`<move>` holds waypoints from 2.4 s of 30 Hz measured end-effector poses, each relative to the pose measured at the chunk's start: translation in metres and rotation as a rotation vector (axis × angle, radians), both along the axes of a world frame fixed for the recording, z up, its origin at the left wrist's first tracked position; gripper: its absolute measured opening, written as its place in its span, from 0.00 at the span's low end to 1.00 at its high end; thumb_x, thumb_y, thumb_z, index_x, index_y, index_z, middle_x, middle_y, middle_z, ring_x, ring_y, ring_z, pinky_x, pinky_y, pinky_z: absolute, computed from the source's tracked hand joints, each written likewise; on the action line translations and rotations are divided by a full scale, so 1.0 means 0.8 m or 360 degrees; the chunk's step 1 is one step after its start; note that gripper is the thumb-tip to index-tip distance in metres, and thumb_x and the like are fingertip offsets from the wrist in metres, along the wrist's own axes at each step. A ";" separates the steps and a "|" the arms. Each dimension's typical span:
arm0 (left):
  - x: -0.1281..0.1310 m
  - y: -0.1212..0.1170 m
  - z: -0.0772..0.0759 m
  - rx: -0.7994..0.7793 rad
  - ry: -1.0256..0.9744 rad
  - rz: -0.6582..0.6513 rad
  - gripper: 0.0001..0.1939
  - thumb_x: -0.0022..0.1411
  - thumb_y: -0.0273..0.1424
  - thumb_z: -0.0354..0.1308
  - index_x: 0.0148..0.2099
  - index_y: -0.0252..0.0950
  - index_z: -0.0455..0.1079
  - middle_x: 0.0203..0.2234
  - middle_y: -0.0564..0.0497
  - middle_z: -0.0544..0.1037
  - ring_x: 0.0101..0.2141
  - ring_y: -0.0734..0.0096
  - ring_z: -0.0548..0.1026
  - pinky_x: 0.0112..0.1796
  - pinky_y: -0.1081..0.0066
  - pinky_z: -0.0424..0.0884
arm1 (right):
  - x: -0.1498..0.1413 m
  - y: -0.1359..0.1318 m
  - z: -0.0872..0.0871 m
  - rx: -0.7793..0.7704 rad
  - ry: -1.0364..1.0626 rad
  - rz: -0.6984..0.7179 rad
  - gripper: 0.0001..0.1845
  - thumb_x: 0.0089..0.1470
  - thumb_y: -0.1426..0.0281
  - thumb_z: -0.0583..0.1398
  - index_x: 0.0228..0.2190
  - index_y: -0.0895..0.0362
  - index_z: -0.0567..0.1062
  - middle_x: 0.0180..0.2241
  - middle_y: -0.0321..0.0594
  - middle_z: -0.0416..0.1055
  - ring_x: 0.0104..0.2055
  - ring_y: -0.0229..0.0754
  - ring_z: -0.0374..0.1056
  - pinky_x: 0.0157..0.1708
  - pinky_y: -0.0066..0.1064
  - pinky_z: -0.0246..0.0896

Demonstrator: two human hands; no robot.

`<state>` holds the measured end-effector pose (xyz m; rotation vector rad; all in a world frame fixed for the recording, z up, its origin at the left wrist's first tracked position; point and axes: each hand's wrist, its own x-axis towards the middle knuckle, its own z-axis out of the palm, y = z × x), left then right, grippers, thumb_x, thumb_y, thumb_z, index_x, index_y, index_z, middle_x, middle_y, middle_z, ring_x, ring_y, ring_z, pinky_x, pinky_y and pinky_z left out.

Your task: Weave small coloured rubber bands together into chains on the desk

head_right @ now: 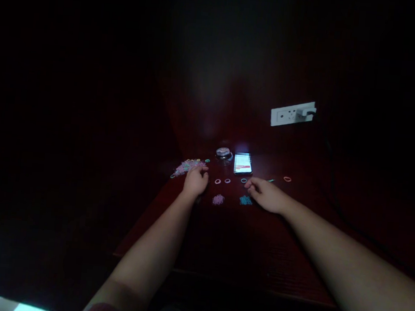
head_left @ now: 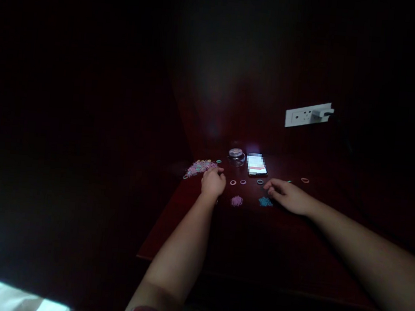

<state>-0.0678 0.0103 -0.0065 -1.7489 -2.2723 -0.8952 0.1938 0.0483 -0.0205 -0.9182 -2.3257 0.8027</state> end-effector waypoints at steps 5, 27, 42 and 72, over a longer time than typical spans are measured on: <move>-0.078 -0.009 -0.010 -0.0084 0.0050 0.0286 0.18 0.59 0.29 0.50 0.51 0.36 0.70 0.51 0.41 0.72 0.54 0.53 0.66 0.54 0.57 0.62 | -0.001 0.001 -0.003 -0.0005 0.0033 0.0004 0.11 0.53 0.64 0.54 0.37 0.56 0.68 0.28 0.36 0.66 0.29 0.38 0.61 0.31 0.29 0.57; -0.141 -0.020 -0.034 -0.0089 0.0035 0.0409 0.19 0.58 0.30 0.52 0.50 0.36 0.74 0.46 0.42 0.77 0.48 0.57 0.73 0.51 0.63 0.66 | -0.001 0.000 0.000 -0.0047 0.0045 0.0056 0.13 0.53 0.61 0.54 0.37 0.57 0.67 0.27 0.36 0.66 0.28 0.38 0.61 0.30 0.30 0.57; -0.145 -0.010 -0.037 -0.0173 0.0049 0.0275 0.17 0.58 0.31 0.53 0.48 0.40 0.75 0.49 0.46 0.75 0.53 0.59 0.68 0.54 0.65 0.62 | -0.002 0.003 -0.004 -0.0036 0.0069 0.0058 0.13 0.52 0.62 0.55 0.36 0.56 0.68 0.27 0.36 0.67 0.28 0.38 0.62 0.30 0.30 0.57; -0.113 -0.031 -0.019 0.0259 -0.0355 0.0005 0.08 0.62 0.33 0.53 0.42 0.36 0.67 0.38 0.48 0.78 0.38 0.74 0.77 0.42 0.76 0.72 | -0.005 -0.002 0.001 0.0038 0.0048 0.0062 0.10 0.51 0.65 0.56 0.35 0.57 0.69 0.27 0.36 0.67 0.28 0.37 0.62 0.31 0.29 0.58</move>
